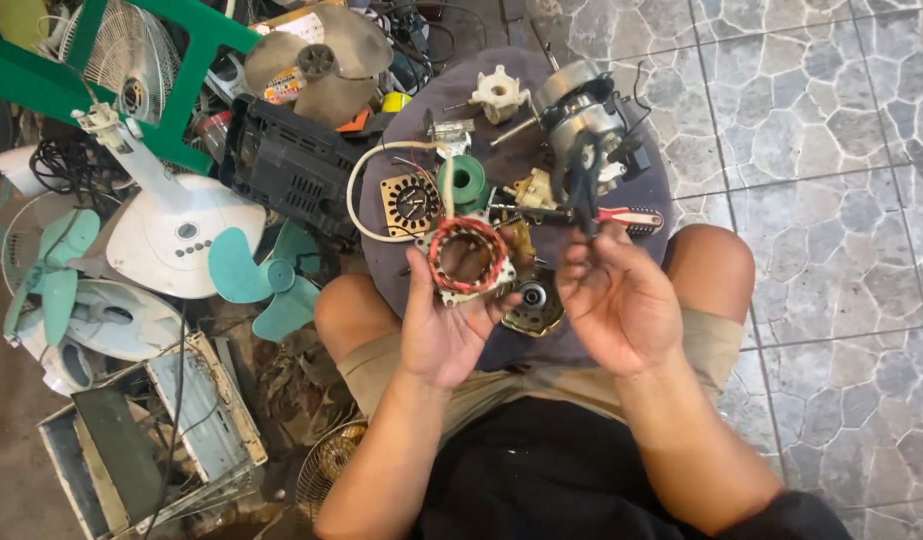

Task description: Disassembling and cleaning the stator of an electric fan motor using a screwdriver and scissors.

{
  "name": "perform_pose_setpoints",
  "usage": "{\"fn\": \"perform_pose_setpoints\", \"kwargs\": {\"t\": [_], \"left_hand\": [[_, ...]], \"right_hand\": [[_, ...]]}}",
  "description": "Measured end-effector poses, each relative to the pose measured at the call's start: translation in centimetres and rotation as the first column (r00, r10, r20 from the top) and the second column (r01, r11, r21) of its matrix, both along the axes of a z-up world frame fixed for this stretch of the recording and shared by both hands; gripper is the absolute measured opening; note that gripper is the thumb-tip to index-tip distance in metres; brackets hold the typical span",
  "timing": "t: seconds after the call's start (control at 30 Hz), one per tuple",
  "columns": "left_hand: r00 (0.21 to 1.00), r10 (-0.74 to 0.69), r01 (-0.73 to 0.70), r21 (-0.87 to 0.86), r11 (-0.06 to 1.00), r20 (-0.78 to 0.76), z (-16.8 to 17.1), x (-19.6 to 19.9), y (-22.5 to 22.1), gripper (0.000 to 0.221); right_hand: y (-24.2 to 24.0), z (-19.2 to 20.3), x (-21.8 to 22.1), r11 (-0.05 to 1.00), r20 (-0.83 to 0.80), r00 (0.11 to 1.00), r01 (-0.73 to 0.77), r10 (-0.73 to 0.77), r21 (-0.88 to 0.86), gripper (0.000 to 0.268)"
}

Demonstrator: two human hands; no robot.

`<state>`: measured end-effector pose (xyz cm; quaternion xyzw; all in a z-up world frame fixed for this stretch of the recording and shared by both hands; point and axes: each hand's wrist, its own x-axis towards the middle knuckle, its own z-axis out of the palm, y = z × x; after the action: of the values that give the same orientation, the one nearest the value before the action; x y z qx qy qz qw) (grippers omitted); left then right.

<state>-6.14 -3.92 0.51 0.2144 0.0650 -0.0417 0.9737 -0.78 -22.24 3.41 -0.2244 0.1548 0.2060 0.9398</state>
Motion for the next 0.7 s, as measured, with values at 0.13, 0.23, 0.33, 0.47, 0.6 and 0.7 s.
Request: {"fn": "perform_pose_setpoints", "kwargs": {"t": [0.13,0.23,0.33,0.47,0.6,0.7], "left_hand": [[0.996,0.076,-0.063,0.212,0.975,-0.053,-2.5,-0.3,0.7,0.073],[0.989,0.131,-0.146,0.409,0.901,0.065,-0.5,-0.2,0.6,0.067],[0.967,0.12,-0.203,0.4,0.894,0.225,0.9,-0.5,0.8,0.079],[0.944,0.12,-0.231,0.358,0.904,0.306,2.1,-0.4,0.0,0.087],[0.99,0.119,-0.135,0.248,0.959,0.081,0.3,-0.7,-1.1,0.07],[1.0,0.004,-0.003,0.066,0.998,-0.029,-1.1,-0.4,-0.5,0.076]], "right_hand": [[-0.2,-1.4,-0.2,0.986,0.201,0.972,-0.091,0.118,-0.138,0.025],[-0.2,-1.6,-0.6,0.98,0.26,0.959,-0.069,0.117,-0.184,0.038],[-0.7,-2.7,-0.8,0.982,0.326,0.942,-0.02,0.081,-0.188,0.052],[-0.8,-1.8,-0.7,0.927,0.574,0.818,0.184,0.04,-0.327,0.041],[-1.1,0.3,-0.2,0.773,0.782,0.596,0.406,0.181,-0.488,0.032],[-0.9,1.3,0.3,0.685,0.793,0.524,0.454,0.312,-0.57,0.018]]}}
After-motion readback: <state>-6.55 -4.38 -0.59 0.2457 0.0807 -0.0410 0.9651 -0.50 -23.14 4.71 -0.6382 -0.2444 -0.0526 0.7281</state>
